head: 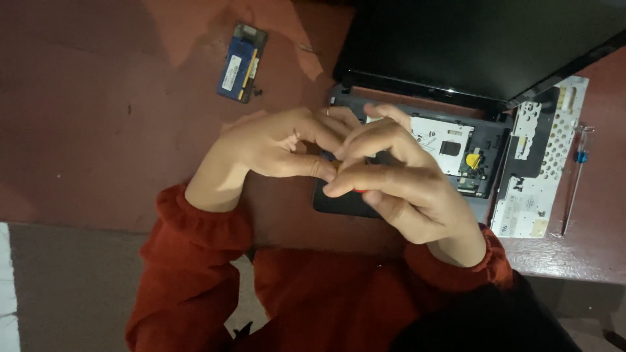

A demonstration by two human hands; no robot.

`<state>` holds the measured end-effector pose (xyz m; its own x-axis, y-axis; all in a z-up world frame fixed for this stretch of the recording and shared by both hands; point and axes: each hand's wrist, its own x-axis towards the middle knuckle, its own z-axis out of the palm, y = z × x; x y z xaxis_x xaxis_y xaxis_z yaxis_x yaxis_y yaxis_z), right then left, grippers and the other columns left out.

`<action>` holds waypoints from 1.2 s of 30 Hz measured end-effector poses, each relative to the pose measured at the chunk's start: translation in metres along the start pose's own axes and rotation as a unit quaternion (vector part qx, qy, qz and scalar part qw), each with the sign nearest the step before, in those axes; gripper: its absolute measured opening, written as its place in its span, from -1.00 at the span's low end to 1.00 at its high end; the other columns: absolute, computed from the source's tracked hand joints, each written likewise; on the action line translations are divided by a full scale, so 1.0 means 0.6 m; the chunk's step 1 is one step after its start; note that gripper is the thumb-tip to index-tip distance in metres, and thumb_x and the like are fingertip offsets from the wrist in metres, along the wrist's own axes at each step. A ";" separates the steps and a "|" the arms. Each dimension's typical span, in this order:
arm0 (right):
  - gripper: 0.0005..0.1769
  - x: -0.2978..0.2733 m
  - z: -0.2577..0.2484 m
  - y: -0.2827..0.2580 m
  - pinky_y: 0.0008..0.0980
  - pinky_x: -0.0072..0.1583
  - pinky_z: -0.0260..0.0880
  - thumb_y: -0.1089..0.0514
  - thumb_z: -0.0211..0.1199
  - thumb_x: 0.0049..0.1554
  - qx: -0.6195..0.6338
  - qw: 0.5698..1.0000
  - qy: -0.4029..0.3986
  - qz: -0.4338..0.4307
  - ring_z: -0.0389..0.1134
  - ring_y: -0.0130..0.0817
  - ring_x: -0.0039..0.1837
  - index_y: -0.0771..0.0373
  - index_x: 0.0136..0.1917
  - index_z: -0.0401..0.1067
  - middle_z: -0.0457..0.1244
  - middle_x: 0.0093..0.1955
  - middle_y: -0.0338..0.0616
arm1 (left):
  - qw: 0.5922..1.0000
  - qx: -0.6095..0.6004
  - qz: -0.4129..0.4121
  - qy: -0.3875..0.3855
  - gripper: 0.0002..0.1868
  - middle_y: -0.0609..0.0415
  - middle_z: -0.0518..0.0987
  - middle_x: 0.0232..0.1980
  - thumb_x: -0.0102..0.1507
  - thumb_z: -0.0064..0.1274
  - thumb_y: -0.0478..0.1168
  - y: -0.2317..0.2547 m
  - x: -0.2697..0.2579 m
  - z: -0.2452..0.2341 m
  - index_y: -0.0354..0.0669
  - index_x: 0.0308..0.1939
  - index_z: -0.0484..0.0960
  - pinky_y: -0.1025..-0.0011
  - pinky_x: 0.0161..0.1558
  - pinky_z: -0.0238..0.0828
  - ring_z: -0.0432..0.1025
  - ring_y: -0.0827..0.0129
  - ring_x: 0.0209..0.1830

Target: Disassembling a laptop by removing screws and internal components like the keyboard and frame using a screwdriver.

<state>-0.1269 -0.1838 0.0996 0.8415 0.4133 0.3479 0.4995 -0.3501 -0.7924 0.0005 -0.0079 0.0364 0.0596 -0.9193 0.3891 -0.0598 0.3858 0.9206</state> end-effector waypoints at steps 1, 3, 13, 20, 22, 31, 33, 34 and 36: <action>-0.70 0.002 -0.002 0.001 0.00 0.57 -0.20 0.19 -0.14 0.30 0.000 1.000 0.001 0.002 0.24 -0.28 0.19 0.15 0.09 0.43 0.17 0.02 -0.19 | 1.000 -0.002 0.000 -0.001 -0.77 0.17 0.59 -0.09 0.33 -0.05 -0.05 0.000 0.003 0.004 -0.06 -0.13 0.62 0.25 0.24 0.27 0.34 0.28 0.08; -0.52 0.009 -0.003 0.004 -0.05 0.50 -0.09 0.01 -0.30 0.33 -0.015 0.999 0.033 -0.021 0.36 -0.18 0.15 0.21 0.00 0.44 0.37 0.00 -0.22 | 0.998 0.031 -0.034 0.053 -0.75 0.31 0.60 -0.16 0.21 0.18 -0.07 0.002 0.005 0.011 0.05 -0.05 0.62 0.40 0.19 0.20 0.33 0.45 -0.08; -0.75 -0.008 0.008 0.027 -0.10 0.26 0.27 0.00 0.18 0.18 -0.058 0.992 0.111 -0.034 0.24 -0.24 0.06 0.17 0.04 0.44 0.19 0.00 -0.15 | 0.991 -0.010 -0.055 0.122 -0.66 0.27 0.38 -0.26 0.17 0.20 -0.03 -0.006 0.020 0.045 -0.02 -0.22 0.36 0.47 -0.12 0.32 0.32 0.47 -0.25; -0.78 -0.011 0.003 0.026 0.11 0.52 0.15 0.13 0.04 0.23 0.003 0.995 0.098 -0.011 0.28 0.12 0.39 0.25 0.06 0.41 0.28 0.21 0.15 | 0.996 -0.003 -0.079 0.032 -0.81 0.20 0.58 -0.13 0.29 0.03 -0.09 0.002 0.011 0.030 -0.07 -0.12 0.58 0.45 0.00 0.33 0.42 0.39 -0.11; -0.67 -0.016 0.007 0.032 0.14 0.48 0.26 0.01 0.03 0.23 -0.008 0.996 0.090 -0.027 0.30 0.15 0.38 0.28 0.06 0.44 0.22 0.29 0.21 | 0.994 -0.011 -0.093 0.056 -0.88 0.27 0.58 -0.27 0.23 0.15 -0.13 0.000 0.014 0.035 -0.03 -0.23 0.60 0.55 -0.19 0.30 0.40 0.50 -0.32; -0.82 -0.011 -0.005 0.018 0.00 0.36 0.21 0.29 0.06 0.19 -0.027 0.993 0.114 0.004 0.41 -0.08 0.06 0.39 0.03 0.41 0.35 0.01 0.04 | 1.000 -0.010 -0.023 0.001 -0.65 -0.03 0.49 0.09 0.36 -0.05 -0.19 0.004 -0.002 0.013 -0.24 0.19 0.36 0.36 0.16 0.46 0.46 0.22 0.08; -0.72 -0.009 -0.007 0.020 -0.02 0.35 0.25 0.28 -0.10 0.25 0.002 0.996 0.082 -0.025 0.39 0.00 0.24 0.37 0.12 0.38 0.30 0.20 0.15 | 1.000 -0.001 -0.016 0.009 -0.61 -0.09 0.46 0.29 0.44 -0.22 -0.20 -0.004 -0.005 0.012 -0.27 0.33 0.29 0.31 0.33 0.36 0.38 0.17 0.27; -0.72 -0.013 -0.005 0.022 -0.02 0.35 0.25 0.28 -0.10 0.25 0.002 0.996 0.083 -0.024 0.39 0.00 0.24 0.37 0.12 0.38 0.30 0.20 0.15 | 1.000 -0.001 -0.017 0.008 -0.61 -0.09 0.46 0.29 0.44 -0.22 -0.20 -0.002 -0.003 0.012 -0.27 0.33 0.29 0.31 0.33 0.36 0.38 0.17 0.27; -0.67 -0.021 -0.001 0.025 -0.19 0.33 0.31 -0.03 0.22 0.14 -0.034 0.993 0.112 -0.004 0.27 -0.24 0.19 0.19 0.09 0.46 0.07 0.26 -0.01 | 0.998 0.020 -0.049 0.044 -0.75 0.10 0.49 -0.03 0.29 0.10 -0.26 0.000 0.002 0.013 -0.11 0.03 0.47 0.42 0.10 0.46 0.46 0.34 -0.04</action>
<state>-0.1296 -0.1949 0.0836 0.8587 0.2205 0.4627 0.5121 -0.4065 -0.7567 -0.0072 -0.0096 0.0366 0.1536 -0.9417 0.2993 -0.0899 0.2883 0.9533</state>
